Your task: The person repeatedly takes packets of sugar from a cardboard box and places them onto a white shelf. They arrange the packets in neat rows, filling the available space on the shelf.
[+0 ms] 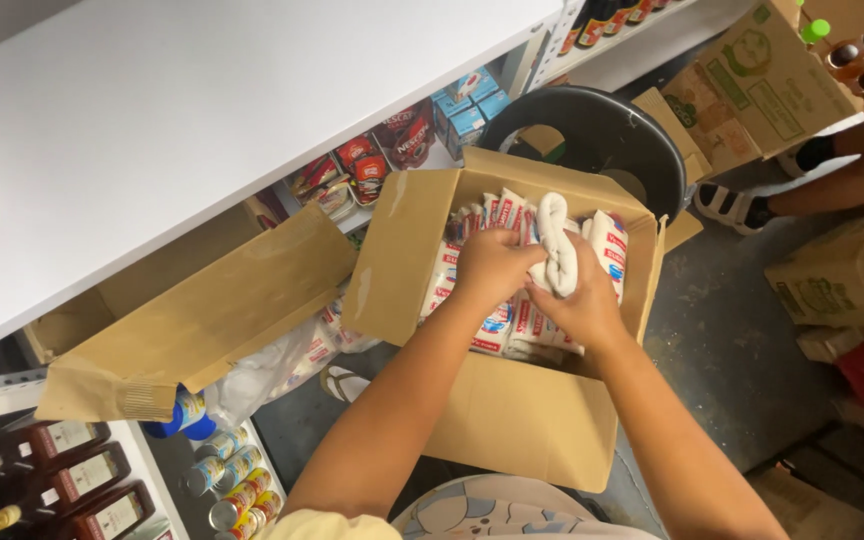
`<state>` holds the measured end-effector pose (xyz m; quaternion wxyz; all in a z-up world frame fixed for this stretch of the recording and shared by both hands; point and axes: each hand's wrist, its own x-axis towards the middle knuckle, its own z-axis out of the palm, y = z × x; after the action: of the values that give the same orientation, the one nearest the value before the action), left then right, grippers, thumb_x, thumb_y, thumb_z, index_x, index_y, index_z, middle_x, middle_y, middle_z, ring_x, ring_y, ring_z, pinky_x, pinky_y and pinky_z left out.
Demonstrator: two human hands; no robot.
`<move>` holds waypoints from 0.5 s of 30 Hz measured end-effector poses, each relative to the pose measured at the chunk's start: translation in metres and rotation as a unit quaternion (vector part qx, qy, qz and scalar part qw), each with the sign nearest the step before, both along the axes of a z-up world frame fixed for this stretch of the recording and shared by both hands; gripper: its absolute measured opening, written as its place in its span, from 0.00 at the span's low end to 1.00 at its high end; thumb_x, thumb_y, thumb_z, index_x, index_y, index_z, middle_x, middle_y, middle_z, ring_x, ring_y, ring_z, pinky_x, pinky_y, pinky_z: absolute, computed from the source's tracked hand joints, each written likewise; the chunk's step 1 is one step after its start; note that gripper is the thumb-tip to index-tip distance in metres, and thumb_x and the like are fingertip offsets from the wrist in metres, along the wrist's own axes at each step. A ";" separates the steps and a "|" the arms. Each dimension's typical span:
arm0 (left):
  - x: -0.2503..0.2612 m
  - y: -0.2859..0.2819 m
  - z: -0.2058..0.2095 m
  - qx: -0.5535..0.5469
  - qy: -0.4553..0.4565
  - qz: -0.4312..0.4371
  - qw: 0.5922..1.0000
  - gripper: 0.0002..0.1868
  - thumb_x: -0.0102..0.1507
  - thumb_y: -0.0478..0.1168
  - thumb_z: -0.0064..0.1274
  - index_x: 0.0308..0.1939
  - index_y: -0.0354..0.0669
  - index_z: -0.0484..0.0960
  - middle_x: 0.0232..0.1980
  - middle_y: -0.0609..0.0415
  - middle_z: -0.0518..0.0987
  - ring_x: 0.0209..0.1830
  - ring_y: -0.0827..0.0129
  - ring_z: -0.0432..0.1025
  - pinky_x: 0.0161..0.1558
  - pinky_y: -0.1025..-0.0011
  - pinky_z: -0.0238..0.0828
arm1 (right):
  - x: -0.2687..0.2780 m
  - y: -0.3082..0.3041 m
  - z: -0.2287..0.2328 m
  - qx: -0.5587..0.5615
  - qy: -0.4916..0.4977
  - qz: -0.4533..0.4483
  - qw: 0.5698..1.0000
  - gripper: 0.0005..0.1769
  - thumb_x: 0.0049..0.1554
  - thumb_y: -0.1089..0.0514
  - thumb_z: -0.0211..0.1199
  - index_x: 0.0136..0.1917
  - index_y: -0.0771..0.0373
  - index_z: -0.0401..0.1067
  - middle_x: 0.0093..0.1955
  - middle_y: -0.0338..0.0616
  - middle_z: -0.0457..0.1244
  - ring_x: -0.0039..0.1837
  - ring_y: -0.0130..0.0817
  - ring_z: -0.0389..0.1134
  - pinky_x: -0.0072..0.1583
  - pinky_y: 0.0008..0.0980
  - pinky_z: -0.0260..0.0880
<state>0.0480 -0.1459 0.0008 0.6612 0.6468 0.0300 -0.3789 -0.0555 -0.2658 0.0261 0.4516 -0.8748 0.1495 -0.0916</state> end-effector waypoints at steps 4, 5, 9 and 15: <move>-0.012 0.032 0.066 0.174 -0.223 -0.043 0.958 0.21 0.56 0.53 0.65 0.36 0.36 0.86 0.38 0.46 0.84 0.39 0.56 0.80 0.45 0.60 0.76 | -0.003 0.023 0.010 -0.016 -0.031 -0.016 0.999 0.36 0.51 0.58 0.72 0.70 0.66 0.63 0.60 0.52 0.67 0.60 0.38 0.71 0.61 0.32 0.70; -0.019 0.035 0.059 0.123 -0.313 0.002 0.942 0.23 0.60 0.53 0.61 0.45 0.35 0.83 0.50 0.42 0.80 0.50 0.54 0.77 0.54 0.60 0.74 | -0.002 0.027 0.015 0.019 -0.047 -0.038 0.998 0.35 0.53 0.58 0.70 0.70 0.66 0.63 0.61 0.51 0.67 0.62 0.37 0.70 0.63 0.32 0.69; -0.051 0.047 0.037 0.013 -0.438 0.010 0.899 0.31 0.74 0.51 0.44 0.75 0.34 0.66 0.81 0.33 0.58 0.83 0.44 0.54 0.79 0.56 0.51 | 0.003 0.039 0.039 0.099 -0.065 -0.074 0.990 0.36 0.55 0.57 0.70 0.73 0.68 0.60 0.65 0.48 0.66 0.65 0.35 0.67 0.65 0.33 0.68; -0.044 0.049 0.021 -0.215 -0.204 0.061 0.953 0.35 0.75 0.58 0.33 0.78 0.37 0.58 0.81 0.41 0.61 0.82 0.53 0.54 0.79 0.56 0.47 | -0.012 0.030 0.053 0.005 -0.097 0.099 0.990 0.30 0.56 0.65 0.64 0.72 0.66 0.65 0.66 0.53 0.62 0.70 0.42 0.64 0.71 0.38 0.62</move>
<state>0.0039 -0.0973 0.0215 0.7984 0.5499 -0.1481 -0.1956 -0.0672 -0.2353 0.0794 0.4752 -0.8700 0.0176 -0.1304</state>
